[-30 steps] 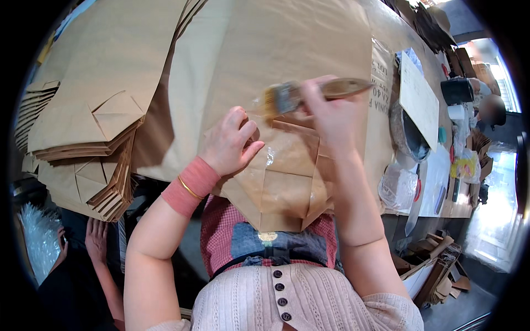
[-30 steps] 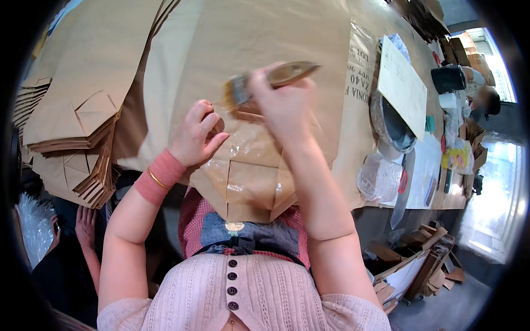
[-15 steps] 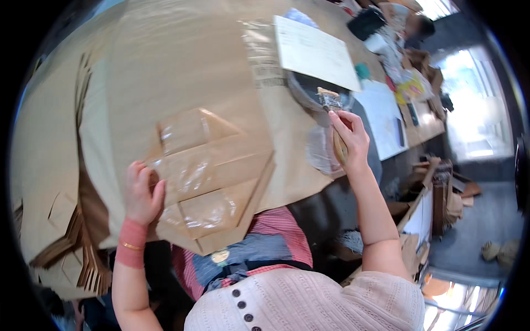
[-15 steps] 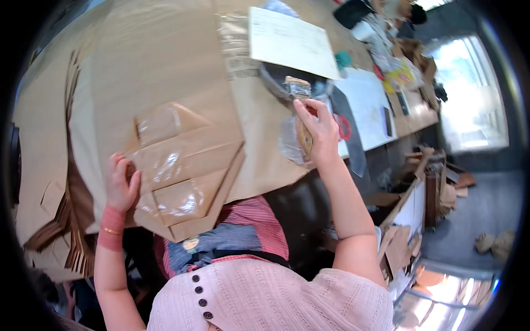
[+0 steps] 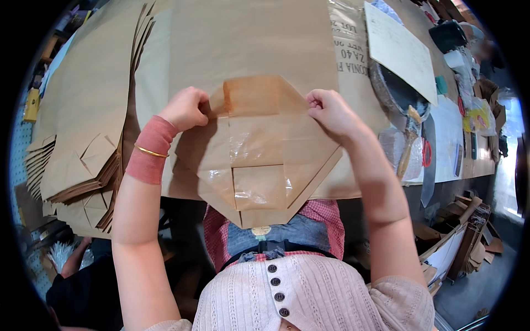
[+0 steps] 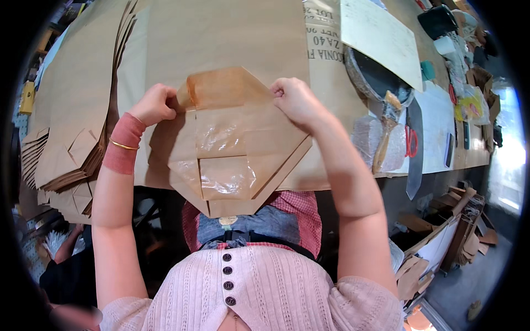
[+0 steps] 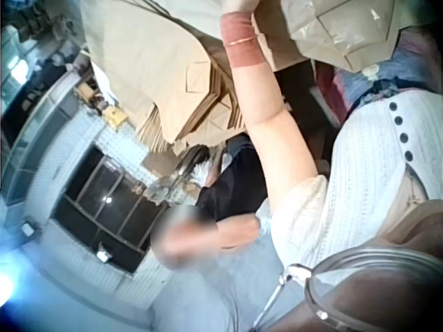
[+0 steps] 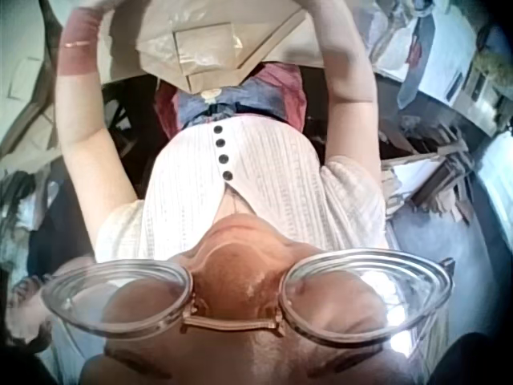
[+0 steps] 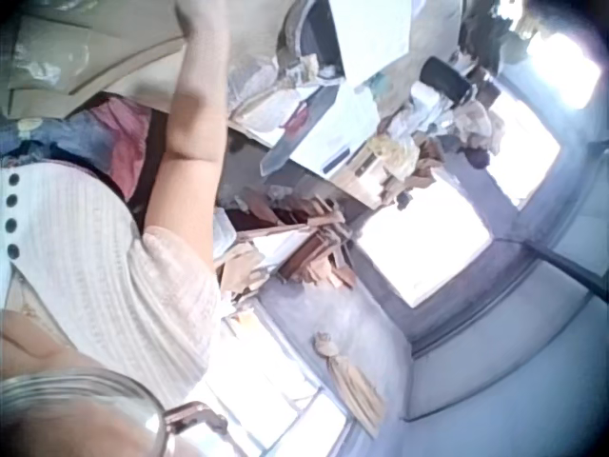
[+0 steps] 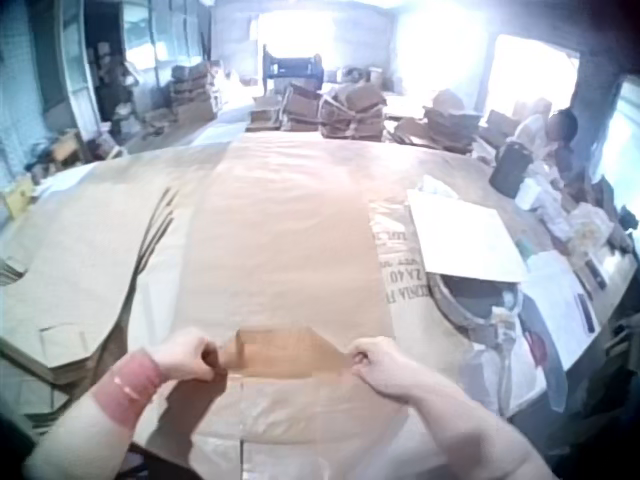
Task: The person assembles brown paper envelopes by hand. They apply glue to the flaps using a brush, fold the paper to form the envelope shape, and press the seams to secure them. The process is repeated for multiple envelopes.
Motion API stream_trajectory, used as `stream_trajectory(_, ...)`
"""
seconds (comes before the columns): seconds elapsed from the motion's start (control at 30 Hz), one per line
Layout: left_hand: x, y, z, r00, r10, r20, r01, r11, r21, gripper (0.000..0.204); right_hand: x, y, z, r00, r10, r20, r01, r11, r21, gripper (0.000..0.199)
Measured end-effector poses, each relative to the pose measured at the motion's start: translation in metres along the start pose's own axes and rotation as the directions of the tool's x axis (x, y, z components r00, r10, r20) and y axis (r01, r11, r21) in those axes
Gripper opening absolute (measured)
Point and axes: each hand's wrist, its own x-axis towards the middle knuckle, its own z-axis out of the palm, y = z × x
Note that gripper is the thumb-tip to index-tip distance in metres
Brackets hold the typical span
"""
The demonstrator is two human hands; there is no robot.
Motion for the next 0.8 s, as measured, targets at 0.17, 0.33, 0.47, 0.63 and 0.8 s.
stream_trajectory(0.17, -0.033, -0.002, 0.033, 0.861, 0.450, -0.237, -0.312, 0.836, 0.452, 0.006, -0.018, 0.005, -0.002, 0.850, -0.518, 0.093, 0.504, 0.750, -0.428, 0.015)
stream_trajectory(0.33, -0.069, -0.020, 0.080, 0.726, 0.621, -0.297, -0.240, 0.633, 0.736, 0.038, -0.062, -0.005, 0.014, 0.798, -0.543, 0.262, 0.547, 0.468, -0.695, 0.041)
stream_trajectory(0.47, -0.112, 0.013, 0.081, 0.873, 0.479, -0.088, -0.319, 0.699, 0.640, 0.053, -0.087, -0.021, 0.018, 0.776, -0.560, 0.291, 0.602, 0.518, -0.608, 0.056)
stream_trajectory(0.63, -0.101, 0.010, 0.070, 0.870, 0.493, 0.008, -0.462, 0.808, 0.365, 0.058, -0.093, -0.014, 0.012, 0.802, -0.555, 0.222, 0.595, 0.708, -0.380, 0.056)
stream_trajectory(0.8, -0.102, 0.002, 0.067, 0.877, 0.480, 0.018, -0.480, 0.877, -0.031, 0.045, -0.143, 0.004, 0.028, 0.921, -0.373, 0.111, 0.384, 0.825, -0.415, 0.046)
